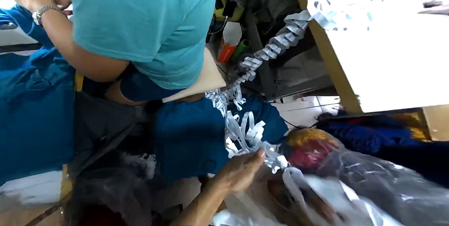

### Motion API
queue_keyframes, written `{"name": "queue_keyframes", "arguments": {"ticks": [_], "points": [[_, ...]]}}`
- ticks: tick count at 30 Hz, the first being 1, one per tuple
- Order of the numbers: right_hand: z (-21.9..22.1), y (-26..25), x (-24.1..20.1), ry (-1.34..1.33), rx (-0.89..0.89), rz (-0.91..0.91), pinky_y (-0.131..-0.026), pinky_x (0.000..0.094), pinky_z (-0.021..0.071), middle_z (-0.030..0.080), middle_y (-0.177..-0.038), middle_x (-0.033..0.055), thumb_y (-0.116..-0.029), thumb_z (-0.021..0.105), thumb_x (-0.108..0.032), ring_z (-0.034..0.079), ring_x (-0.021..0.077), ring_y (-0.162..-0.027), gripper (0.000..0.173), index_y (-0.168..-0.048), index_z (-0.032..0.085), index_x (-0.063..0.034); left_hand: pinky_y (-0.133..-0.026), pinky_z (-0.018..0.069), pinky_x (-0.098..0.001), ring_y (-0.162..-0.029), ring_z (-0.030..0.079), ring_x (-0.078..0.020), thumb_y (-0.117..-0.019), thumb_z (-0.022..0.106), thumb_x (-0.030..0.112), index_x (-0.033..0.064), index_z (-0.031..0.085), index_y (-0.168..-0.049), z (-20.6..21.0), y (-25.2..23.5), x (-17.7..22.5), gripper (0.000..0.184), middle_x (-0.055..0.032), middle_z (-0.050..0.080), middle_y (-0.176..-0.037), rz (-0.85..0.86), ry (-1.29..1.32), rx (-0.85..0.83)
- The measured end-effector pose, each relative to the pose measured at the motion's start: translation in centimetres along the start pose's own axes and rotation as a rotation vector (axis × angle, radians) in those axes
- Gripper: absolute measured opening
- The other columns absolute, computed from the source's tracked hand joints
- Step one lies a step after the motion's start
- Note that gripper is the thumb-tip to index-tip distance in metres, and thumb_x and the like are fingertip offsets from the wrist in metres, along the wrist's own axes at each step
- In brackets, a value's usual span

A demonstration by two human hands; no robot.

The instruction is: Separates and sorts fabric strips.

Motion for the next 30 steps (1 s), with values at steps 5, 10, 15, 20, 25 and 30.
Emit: {"name": "queue_keyframes", "arguments": {"ticks": [5,10,15,20,25,30], "points": [[2.3,1.5,2.8,-0.254,-0.074,-0.164,-0.078,0.0249,0.0590,0.071,-0.094,0.0035,-0.1023,0.057,-0.033,0.071,0.0112,-0.083,0.035,-0.119,0.068,-0.0048,-0.091,0.0531,-0.0425,-0.096,0.066,-0.0198,-0.1105,0.038,0.037,-0.0069,0.067,-0.115,4.0,12.5,-4.9,0.054,-0.0173,0.070,-0.102,0.124,0.065,-0.078],[3.9,6.0,6.5,0.276,0.061,-0.330,-0.079,0.0180,0.0567,0.070,-0.095,-0.0032,-0.1063,0.044,-0.034,0.067,0.0030,-0.088,0.031,-0.111,0.067,-0.0137,-0.069,0.0553,-0.0394,-0.072,0.064,-0.0177,-0.0993,0.062,0.030,-0.0015,0.067,-0.108,3.9,21.8,-8.2,0.033,-0.0112,0.067,-0.086,0.253,0.032,0.127],[1.7,6.8,9.3,-0.135,0.277,-0.165,-0.082,0.0394,0.0633,0.072,-0.097,0.0125,-0.1093,0.015,-0.043,0.073,0.0236,-0.091,0.064,-0.105,0.067,-0.0050,-0.070,0.0558,-0.0415,-0.073,0.065,-0.0201,-0.0989,0.063,0.031,0.0023,0.068,-0.114,3.9,26.4,-10.8,0.033,-0.0116,0.069,-0.089,0.129,0.015,0.243],[-2.7,5.8,12.4,-0.079,0.376,-0.089,-0.078,0.0377,0.0626,0.071,-0.092,0.0103,-0.1072,0.010,-0.052,0.072,0.0214,-0.086,0.073,-0.105,0.065,-0.0055,-0.074,0.0572,-0.0392,-0.078,0.067,-0.0179,-0.0965,0.065,0.028,0.0038,0.068,-0.118,2.8,25.7,-15.1,0.032,-0.0099,0.070,-0.094,0.157,0.102,0.331],[-5.2,6.1,14.6,0.043,0.290,-0.015,-0.083,0.0387,0.0621,0.073,-0.097,0.0108,-0.1075,0.022,-0.051,0.073,0.0222,-0.091,0.066,-0.107,0.070,-0.0064,-0.085,0.0562,-0.0373,-0.093,0.068,-0.0145,-0.0915,0.069,0.023,0.0058,0.071,-0.116,0.7,25.2,-19.2,0.030,-0.0067,0.071,-0.102,0.162,0.089,0.431],[-7.6,8.3,15.3,0.217,0.176,0.017,-0.088,0.0390,0.0610,0.074,-0.112,0.0110,-0.1057,0.035,-0.054,0.072,0.0215,-0.104,0.058,-0.116,0.073,-0.0116,-0.073,0.0555,-0.0336,-0.079,0.065,-0.0118,-0.0942,0.064,0.024,0.0063,0.071,-0.111,-0.8,25.4,-20.6,0.025,-0.0044,0.069,-0.093,0.152,0.035,0.445]]}}
Point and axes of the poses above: each hand's wrist, its own y-axis away from the middle knuckle, its own z-axis out of the palm, x = y × z, the point moved 1 cm from there along -y, towards the middle knuckle
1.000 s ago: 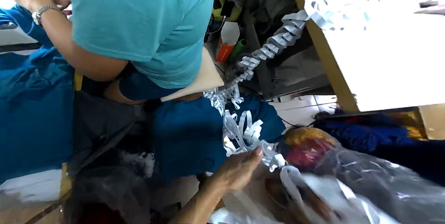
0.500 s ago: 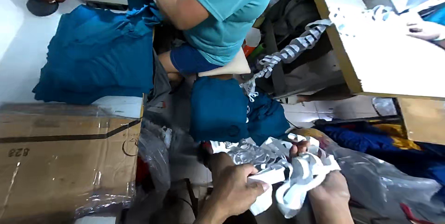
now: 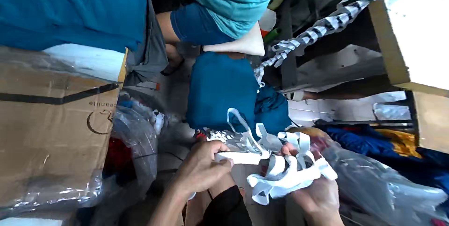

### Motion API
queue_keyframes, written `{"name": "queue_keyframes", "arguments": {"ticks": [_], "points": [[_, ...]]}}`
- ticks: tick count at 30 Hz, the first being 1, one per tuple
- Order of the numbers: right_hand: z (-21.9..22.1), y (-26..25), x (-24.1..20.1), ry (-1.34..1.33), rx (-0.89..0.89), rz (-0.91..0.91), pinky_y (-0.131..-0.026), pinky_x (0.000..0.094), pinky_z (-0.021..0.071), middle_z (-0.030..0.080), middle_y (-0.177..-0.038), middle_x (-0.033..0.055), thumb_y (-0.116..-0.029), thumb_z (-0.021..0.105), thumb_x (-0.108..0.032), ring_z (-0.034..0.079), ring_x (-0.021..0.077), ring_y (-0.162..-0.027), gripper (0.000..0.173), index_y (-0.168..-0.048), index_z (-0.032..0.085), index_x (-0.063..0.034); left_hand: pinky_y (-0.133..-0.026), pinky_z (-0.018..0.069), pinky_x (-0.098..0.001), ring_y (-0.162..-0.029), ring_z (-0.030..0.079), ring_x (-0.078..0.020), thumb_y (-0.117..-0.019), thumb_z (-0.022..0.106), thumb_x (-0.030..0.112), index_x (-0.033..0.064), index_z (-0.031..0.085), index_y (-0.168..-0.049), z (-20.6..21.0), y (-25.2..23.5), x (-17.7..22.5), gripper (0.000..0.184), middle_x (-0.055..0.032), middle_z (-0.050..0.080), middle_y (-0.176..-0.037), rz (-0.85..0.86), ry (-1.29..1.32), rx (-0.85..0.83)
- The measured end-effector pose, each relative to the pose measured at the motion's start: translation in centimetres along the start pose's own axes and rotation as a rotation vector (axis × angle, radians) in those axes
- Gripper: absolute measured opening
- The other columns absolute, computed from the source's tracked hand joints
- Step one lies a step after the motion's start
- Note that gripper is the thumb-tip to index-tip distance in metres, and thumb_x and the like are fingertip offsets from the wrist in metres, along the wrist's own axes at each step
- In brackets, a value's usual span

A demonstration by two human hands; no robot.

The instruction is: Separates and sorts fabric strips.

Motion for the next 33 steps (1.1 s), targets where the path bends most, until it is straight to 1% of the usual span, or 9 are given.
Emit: {"name": "queue_keyframes", "arguments": {"ticks": [5,8,13,17,20,23,25,28,33], "points": [[-2.5,2.5,2.2,0.027,-0.056,0.057,-0.065,0.0273,0.0615,0.074,-0.114,0.0108,-0.1048,0.038,-0.058,0.073,0.0144,-0.086,0.060,-0.121,0.071,-0.0106,-0.068,0.0526,-0.0260,-0.071,0.061,-0.0063,-0.0974,0.062,0.022,0.0089,0.071,-0.110,0.9,2.6,-0.1,0.020,0.0008,0.068,-0.087,0.018,-0.027,0.022],[-3.4,5.7,3.5,0.214,0.023,0.063,-0.063,0.0268,0.0604,0.075,-0.107,0.0076,-0.1110,0.026,-0.039,0.071,0.0115,-0.079,0.049,-0.120,0.066,-0.0114,-0.058,0.0456,-0.0216,-0.061,0.053,-0.0039,-0.0969,0.063,0.016,0.0085,0.071,-0.103,2.7,5.2,0.5,0.013,0.0040,0.061,-0.073,0.064,0.032,0.041],[-5.7,11.5,4.3,1.048,0.172,0.085,-0.057,0.0323,0.0557,0.068,-0.072,0.0040,-0.0990,0.054,-0.012,0.064,0.0124,-0.060,0.022,-0.096,0.073,-0.0023,-0.050,0.0341,-0.0185,-0.053,0.043,-0.0024,-0.0972,0.063,0.012,0.0067,0.070,-0.095,5.0,9.4,2.0,0.009,0.0038,0.052,-0.063,0.138,0.055,0.095],[-4.9,14.1,4.4,1.611,0.021,-0.259,-0.086,0.0690,0.0523,0.072,-0.114,0.0229,-0.1000,0.062,-0.029,0.070,0.0439,-0.102,0.041,-0.131,0.068,-0.0023,-0.050,0.0347,-0.0187,-0.053,0.043,-0.0030,-0.0975,0.063,0.011,0.0068,0.068,-0.094,7.2,12.2,2.0,0.007,0.0030,0.053,-0.065,0.138,0.001,0.095],[-1.1,14.0,5.4,1.403,-0.275,-0.650,-0.108,0.0538,0.0494,0.059,-0.145,0.0135,-0.0954,0.068,-0.043,0.056,0.0308,-0.134,0.060,-0.142,0.060,-0.0067,-0.050,0.0351,-0.0182,-0.052,0.043,-0.0026,-0.0973,0.064,0.012,0.0072,0.070,-0.094,8.6,13.8,1.9,0.009,0.0033,0.054,-0.065,0.162,-0.039,0.090],[1.3,12.3,6.8,1.335,-0.591,-0.665,-0.121,0.0563,0.0335,0.056,-0.149,0.0045,-0.0949,0.067,-0.048,0.042,0.0269,-0.147,0.053,-0.136,0.067,-0.0145,-0.048,0.0330,-0.0165,-0.051,0.041,-0.0016,-0.0978,0.062,0.010,0.0063,0.070,-0.097,8.9,15.4,1.8,0.009,0.0030,0.054,-0.064,0.198,-0.018,0.103],[1.6,11.2,7.3,1.307,-0.648,-0.563,-0.116,0.0567,0.0383,0.071,-0.123,0.0028,-0.0956,0.069,-0.040,0.060,0.0204,-0.127,0.035,-0.114,0.076,-0.0109,-0.045,0.0304,-0.0157,-0.048,0.039,-0.0006,-0.0984,0.061,0.009,0.0061,0.068,-0.098,8.1,16.4,1.6,0.008,0.0029,0.052,-0.062,0.185,0.008,0.156],[1.8,11.7,6.4,1.154,-0.670,-0.277,-0.072,0.0303,0.0565,0.069,-0.077,-0.0032,-0.0995,0.062,-0.037,0.065,0.0063,-0.071,0.030,-0.098,0.073,-0.0090,-0.043,0.0318,-0.0170,-0.047,0.040,-0.0022,-0.0931,0.070,0.006,0.0075,0.066,-0.104,5.4,17.3,0.3,0.012,0.0002,0.058,-0.069,0.096,-0.037,0.226],[3.2,14.6,3.8,0.922,-0.703,-0.131,-0.052,0.0170,0.0423,0.061,-0.067,-0.0089,-0.0977,0.065,-0.029,0.050,-0.0019,-0.055,0.021,-0.103,0.077,-0.0121,-0.059,0.0533,-0.0235,-0.064,0.062,-0.0078,-0.0928,0.071,0.009,0.0040,0.070,-0.099,4.4,18.2,-1.9,0.008,-0.0022,0.067,-0.080,0.034,-0.146,0.234]]}}
Point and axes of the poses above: each hand's wrist, its own y-axis away from the middle knuckle, its own z-axis out of the palm, x = y × z, the point moved 1 cm from there along -y, towards the middle knuckle
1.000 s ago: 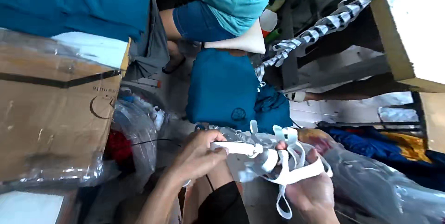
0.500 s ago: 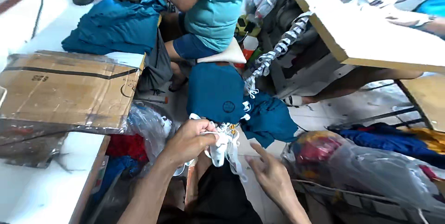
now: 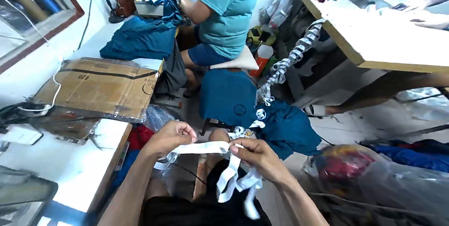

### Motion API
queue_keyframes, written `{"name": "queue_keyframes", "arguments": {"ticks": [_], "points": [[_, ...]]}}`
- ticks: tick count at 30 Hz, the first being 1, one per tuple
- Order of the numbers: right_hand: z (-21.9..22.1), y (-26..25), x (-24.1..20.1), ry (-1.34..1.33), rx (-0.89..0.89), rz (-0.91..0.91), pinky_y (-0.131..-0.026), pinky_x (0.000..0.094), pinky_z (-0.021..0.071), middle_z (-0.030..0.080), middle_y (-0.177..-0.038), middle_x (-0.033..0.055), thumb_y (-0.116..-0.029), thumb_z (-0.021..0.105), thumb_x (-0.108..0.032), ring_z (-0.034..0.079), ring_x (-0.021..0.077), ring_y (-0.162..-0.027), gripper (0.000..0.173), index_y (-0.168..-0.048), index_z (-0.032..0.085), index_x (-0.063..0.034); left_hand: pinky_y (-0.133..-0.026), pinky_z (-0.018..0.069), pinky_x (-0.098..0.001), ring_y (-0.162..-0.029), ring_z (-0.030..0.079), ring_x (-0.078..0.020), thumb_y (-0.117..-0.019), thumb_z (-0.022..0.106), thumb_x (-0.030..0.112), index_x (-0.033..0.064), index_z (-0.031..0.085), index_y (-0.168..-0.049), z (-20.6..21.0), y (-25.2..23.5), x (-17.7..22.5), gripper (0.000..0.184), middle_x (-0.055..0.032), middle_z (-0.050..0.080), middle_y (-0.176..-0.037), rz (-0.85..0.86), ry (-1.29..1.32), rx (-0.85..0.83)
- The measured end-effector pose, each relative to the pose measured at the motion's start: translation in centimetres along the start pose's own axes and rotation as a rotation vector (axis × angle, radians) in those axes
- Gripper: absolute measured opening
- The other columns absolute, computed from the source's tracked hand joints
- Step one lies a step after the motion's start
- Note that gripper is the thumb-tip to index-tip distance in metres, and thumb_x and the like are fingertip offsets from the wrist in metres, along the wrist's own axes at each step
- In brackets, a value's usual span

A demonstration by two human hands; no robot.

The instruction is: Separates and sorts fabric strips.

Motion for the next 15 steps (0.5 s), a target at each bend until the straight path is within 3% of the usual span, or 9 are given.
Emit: {"name": "queue_keyframes", "arguments": {"ticks": [3,5,8,11,15], "points": [[0.6,0.1,-0.7,0.097,0.041,-0.074,-0.062,0.0216,0.0542,0.072,-0.082,-0.0040,-0.0974,0.066,-0.026,0.063,0.0033,-0.067,0.020,-0.106,0.078,-0.0126,-0.072,0.0551,-0.0247,-0.076,0.065,-0.0053,-0.1029,0.060,0.020,0.0054,0.073,-0.099,0.7,0.9,-0.9,0.020,0.0010,0.071,-0.085,0.084,0.048,-0.044],[1.4,0.0,-0.3,0.170,0.104,-0.165,-0.064,0.0227,0.0560,0.075,-0.092,-0.0028,-0.0987,0.066,-0.023,0.066,0.0051,-0.071,0.019,-0.111,0.078,-0.0142,-0.078,0.0561,-0.0271,-0.083,0.066,-0.0054,-0.1059,0.054,0.029,0.0061,0.073,-0.107,1.7,1.5,-1.4,0.030,0.0005,0.071,-0.093,0.083,0.036,-0.094],[2.8,0.0,0.5,0.227,0.169,-0.292,-0.065,0.0225,0.0569,0.076,-0.098,-0.0022,-0.0985,0.065,-0.016,0.067,0.0048,-0.074,0.020,-0.112,0.079,-0.0143,-0.076,0.0533,-0.0284,-0.079,0.061,-0.0047,-0.1057,0.052,0.042,0.0071,0.071,-0.108,4.0,2.0,-1.7,0.040,0.0012,0.066,-0.089,0.085,-0.006,-0.152],[4.0,0.2,0.8,0.212,0.199,-0.343,-0.072,0.0241,0.0613,0.077,-0.101,-0.0002,-0.0971,0.065,-0.011,0.071,0.0075,-0.082,0.019,-0.112,0.077,-0.0107,-0.072,0.0552,-0.0238,-0.077,0.065,-0.0029,-0.0997,0.065,0.033,0.0064,0.070,-0.107,5.6,1.7,-2.2,0.028,0.0028,0.070,-0.089,0.153,0.159,-0.147],[4.6,0.5,0.9,0.165,0.253,-0.273,-0.070,0.0243,0.0617,0.077,-0.099,0.0002,-0.0942,0.067,-0.007,0.073,0.0094,-0.082,0.023,-0.118,0.066,-0.0075,-0.084,0.0577,-0.0281,-0.087,0.069,-0.0063,-0.0999,0.065,0.021,0.0032,0.069,-0.108,6.4,1.5,-2.5,0.020,-0.0008,0.072,-0.095,0.168,0.216,-0.046]]}}
Point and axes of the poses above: each hand's wrist, its own y-axis away from the middle knuckle, its own z-axis out of the palm, x = y × z, the point moved 1 cm from there along -y, towards the middle knuckle
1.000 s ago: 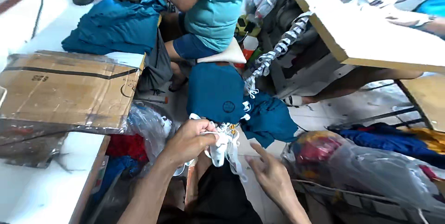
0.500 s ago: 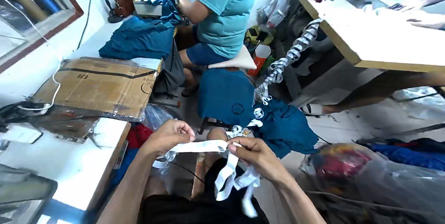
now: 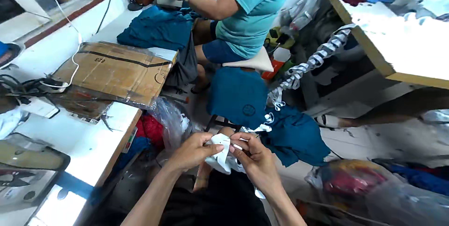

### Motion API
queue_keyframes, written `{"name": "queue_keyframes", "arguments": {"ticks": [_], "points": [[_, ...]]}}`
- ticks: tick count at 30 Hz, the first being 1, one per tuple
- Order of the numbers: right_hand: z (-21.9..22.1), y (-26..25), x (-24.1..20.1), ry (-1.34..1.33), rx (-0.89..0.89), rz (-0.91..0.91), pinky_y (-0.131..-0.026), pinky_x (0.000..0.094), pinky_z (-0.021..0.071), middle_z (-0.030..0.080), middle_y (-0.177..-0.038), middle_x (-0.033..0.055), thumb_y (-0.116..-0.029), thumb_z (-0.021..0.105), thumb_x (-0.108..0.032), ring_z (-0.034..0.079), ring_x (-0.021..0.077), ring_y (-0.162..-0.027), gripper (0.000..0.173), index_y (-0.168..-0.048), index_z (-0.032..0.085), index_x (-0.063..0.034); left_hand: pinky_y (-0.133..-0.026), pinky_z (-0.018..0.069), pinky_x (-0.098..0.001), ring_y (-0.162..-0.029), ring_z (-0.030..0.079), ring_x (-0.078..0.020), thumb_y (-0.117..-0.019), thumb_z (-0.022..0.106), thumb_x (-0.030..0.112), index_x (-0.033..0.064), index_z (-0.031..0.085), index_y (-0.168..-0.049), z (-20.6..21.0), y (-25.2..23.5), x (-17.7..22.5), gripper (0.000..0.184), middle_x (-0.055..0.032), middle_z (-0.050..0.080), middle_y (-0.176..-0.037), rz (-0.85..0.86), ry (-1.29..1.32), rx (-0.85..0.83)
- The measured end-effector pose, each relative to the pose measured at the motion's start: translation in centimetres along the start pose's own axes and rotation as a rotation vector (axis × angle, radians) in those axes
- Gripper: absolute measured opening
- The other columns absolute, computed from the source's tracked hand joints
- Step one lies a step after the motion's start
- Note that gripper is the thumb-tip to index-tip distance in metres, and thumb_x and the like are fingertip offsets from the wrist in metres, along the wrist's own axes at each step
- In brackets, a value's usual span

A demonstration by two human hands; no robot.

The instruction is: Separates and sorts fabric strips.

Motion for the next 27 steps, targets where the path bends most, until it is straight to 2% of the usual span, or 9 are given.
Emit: {"name": "queue_keyframes", "arguments": {"ticks": [4,7,9,16,18,20,23,25,27], "points": [[-0.1,-0.1,0.0,-0.020,0.010,0.046,-0.072,0.0255,0.0624,0.078,-0.101,0.0011,-0.0934,0.067,-0.005,0.075,0.0108,-0.085,0.026,-0.119,0.063,-0.0067,-0.085,0.0571,-0.0288,-0.089,0.068,-0.0076,-0.1063,0.052,0.020,0.0039,0.069,-0.109,-0.4,0.0,0.3,0.024,-0.0010,0.072,-0.096,-0.059,0.126,-0.022],[-0.1,-0.1,0.1,-0.020,0.013,0.051,-0.074,0.0256,0.0622,0.078,-0.100,0.0011,-0.0925,0.068,-0.005,0.075,0.0109,-0.085,0.026,-0.118,0.065,-0.0080,-0.065,0.0595,-0.0264,-0.072,0.069,-0.0105,-0.1095,0.042,0.023,0.0035,0.067,-0.111,-0.7,0.1,0.3,0.032,-0.0046,0.073,-0.089,-0.104,0.202,-0.073],[0.1,-0.2,0.1,-0.004,0.011,0.047,-0.073,0.0244,0.0620,0.078,-0.100,0.0001,-0.0923,0.069,-0.006,0.074,0.0097,-0.085,0.025,-0.117,0.066,-0.0082,-0.059,0.0581,-0.0247,-0.067,0.068,-0.0107,-0.1104,0.037,0.026,0.0042,0.065,-0.112,-0.8,0.0,0.3,0.036,-0.0049,0.072,-0.085,-0.119,0.203,-0.087],[0.4,-0.1,0.0,0.012,-0.012,0.004,-0.073,0.0243,0.0621,0.079,-0.100,-0.0008,-0.0940,0.066,-0.004,0.074,0.0094,-0.084,0.024,-0.118,0.065,-0.0081,-0.074,0.0567,-0.0266,-0.078,0.067,-0.0086,-0.1087,0.019,0.051,0.0066,0.065,-0.116,-1.1,-0.4,-0.5,0.065,-0.0005,0.070,-0.091,-0.139,0.221,-0.090],[0.6,-0.1,0.1,0.062,-0.021,-0.032,-0.072,0.0233,0.0616,0.078,-0.101,-0.0031,-0.0948,0.064,-0.005,0.074,0.0070,-0.084,0.024,-0.118,0.065,-0.0090,-0.073,0.0563,-0.0264,-0.080,0.067,-0.0089,-0.1081,0.024,0.053,0.0088,0.064,-0.118,-0.8,-0.4,-0.5,0.061,-0.0011,0.070,-0.100,-0.158,0.199,-0.078],[0.9,-0.1,0.2,0.090,-0.018,-0.053,-0.074,0.0234,0.0626,0.078,-0.103,-0.0032,-0.0951,0.065,-0.005,0.074,0.0068,-0.087,0.024,-0.119,0.064,-0.0084,-0.075,0.0558,-0.0251,-0.086,0.066,-0.0070,-0.1048,0.046,0.047,0.0112,0.065,-0.123,-0.5,-0.4,-0.6,0.045,-0.0007,0.070,-0.109,-0.103,0.166,-0.084],[1.3,-0.2,0.2,0.108,-0.002,-0.072,-0.075,0.0238,0.0624,0.077,-0.107,-0.0039,-0.0915,0.068,-0.004,0.074,0.0068,-0.089,0.034,-0.125,0.063,-0.0084,-0.064,0.0510,-0.0179,-0.075,0.061,-0.0011,-0.0963,0.069,0.031,0.0085,0.064,-0.123,0.5,-0.3,-0.2,0.035,0.0019,0.069,-0.103,-0.009,0.072,-0.070],[1.1,-0.3,0.2,0.070,-0.033,-0.031,-0.073,0.0254,0.0611,0.076,-0.113,-0.0043,-0.0877,0.073,-0.009,0.072,0.0076,-0.086,0.047,-0.133,0.060,-0.0101,-0.080,0.0556,-0.0257,-0.089,0.066,-0.0059,-0.0956,0.070,0.024,0.0042,0.069,-0.115,0.4,-0.4,-0.4,0.027,-0.0014,0.072,-0.103,0.018,-0.047,-0.003],[0.4,-0.3,0.7,0.021,-0.135,0.030,-0.082,0.0304,0.0615,0.069,-0.131,-0.0033,-0.0851,0.078,-0.020,0.071,0.0102,-0.096,0.066,-0.146,0.052,-0.0159,-0.082,0.0554,-0.0296,-0.089,0.067,-0.0075,-0.0974,0.067,0.023,0.0068,0.074,-0.102,-0.2,-0.3,-0.6,0.018,-0.0013,0.072,-0.097,0.004,-0.155,0.086]]}}
Point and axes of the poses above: each hand's wrist, its own y-axis away from the middle knuckle, its own z-axis out of the palm, x = y × z, the point moved 1 cm from there along -y, towards the middle knuckle
